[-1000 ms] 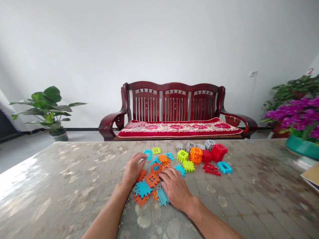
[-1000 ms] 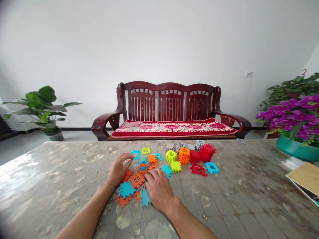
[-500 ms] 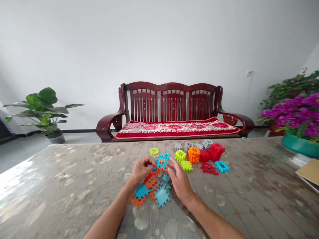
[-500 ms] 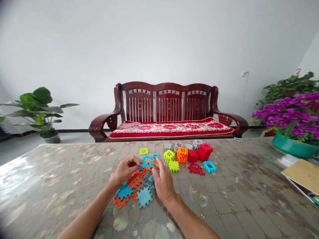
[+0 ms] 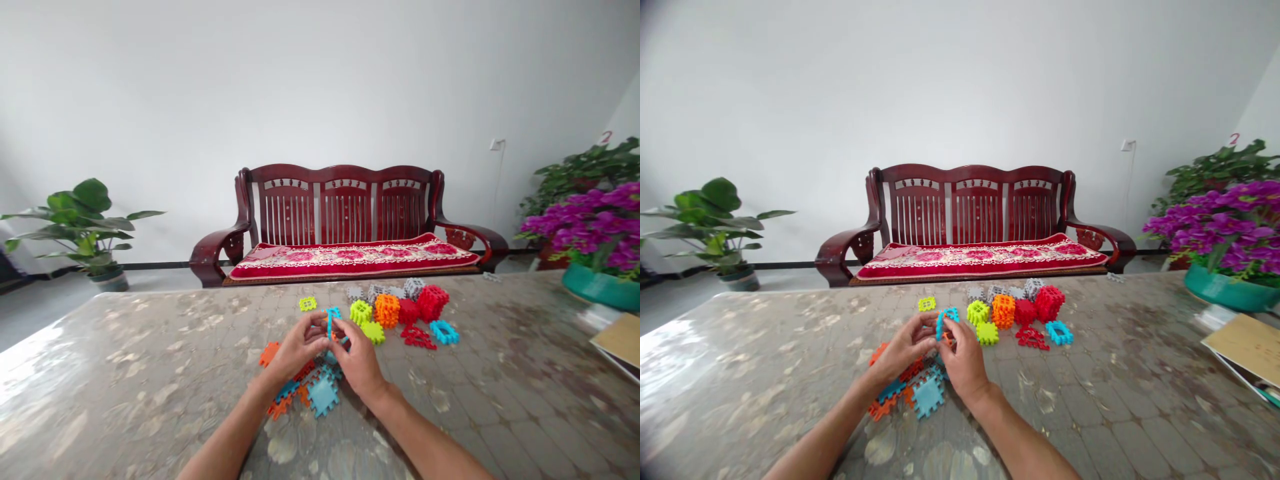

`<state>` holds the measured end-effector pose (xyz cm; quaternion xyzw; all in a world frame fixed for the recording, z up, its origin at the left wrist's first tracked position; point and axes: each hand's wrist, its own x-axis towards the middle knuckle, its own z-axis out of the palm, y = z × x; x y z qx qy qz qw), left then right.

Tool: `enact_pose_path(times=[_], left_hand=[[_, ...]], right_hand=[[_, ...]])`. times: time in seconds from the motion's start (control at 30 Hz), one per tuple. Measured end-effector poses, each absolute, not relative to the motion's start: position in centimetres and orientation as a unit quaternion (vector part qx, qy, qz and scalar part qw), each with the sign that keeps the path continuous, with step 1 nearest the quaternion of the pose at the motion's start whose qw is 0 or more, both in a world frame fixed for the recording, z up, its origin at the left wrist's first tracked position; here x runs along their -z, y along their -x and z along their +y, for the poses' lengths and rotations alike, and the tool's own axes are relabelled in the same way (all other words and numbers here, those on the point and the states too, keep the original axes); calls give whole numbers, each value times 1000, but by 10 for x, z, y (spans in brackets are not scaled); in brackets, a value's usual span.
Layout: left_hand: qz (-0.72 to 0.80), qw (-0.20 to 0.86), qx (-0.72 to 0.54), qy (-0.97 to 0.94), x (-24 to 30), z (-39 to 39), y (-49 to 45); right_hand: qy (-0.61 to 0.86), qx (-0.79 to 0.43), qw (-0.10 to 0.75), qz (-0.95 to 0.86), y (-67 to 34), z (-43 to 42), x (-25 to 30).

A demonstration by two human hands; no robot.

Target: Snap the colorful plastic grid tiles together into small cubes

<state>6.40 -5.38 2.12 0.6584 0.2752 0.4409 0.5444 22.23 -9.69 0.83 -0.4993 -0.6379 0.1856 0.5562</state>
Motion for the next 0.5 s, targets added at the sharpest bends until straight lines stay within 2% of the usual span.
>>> enact_pose_path(times=[0.13, 0.33, 0.5], left_hand=[[299, 553, -449, -635, -25, -55, -65], [323, 647, -429, -541, -30, -55, -64], [334, 625, -413, -572, -30, -59, -65]], right_hand=[[459, -153, 521, -703, -216, -101, -9], [492, -106, 529, -683, -221, -102, -10], [531, -15, 466, -708, -227, -105, -21]])
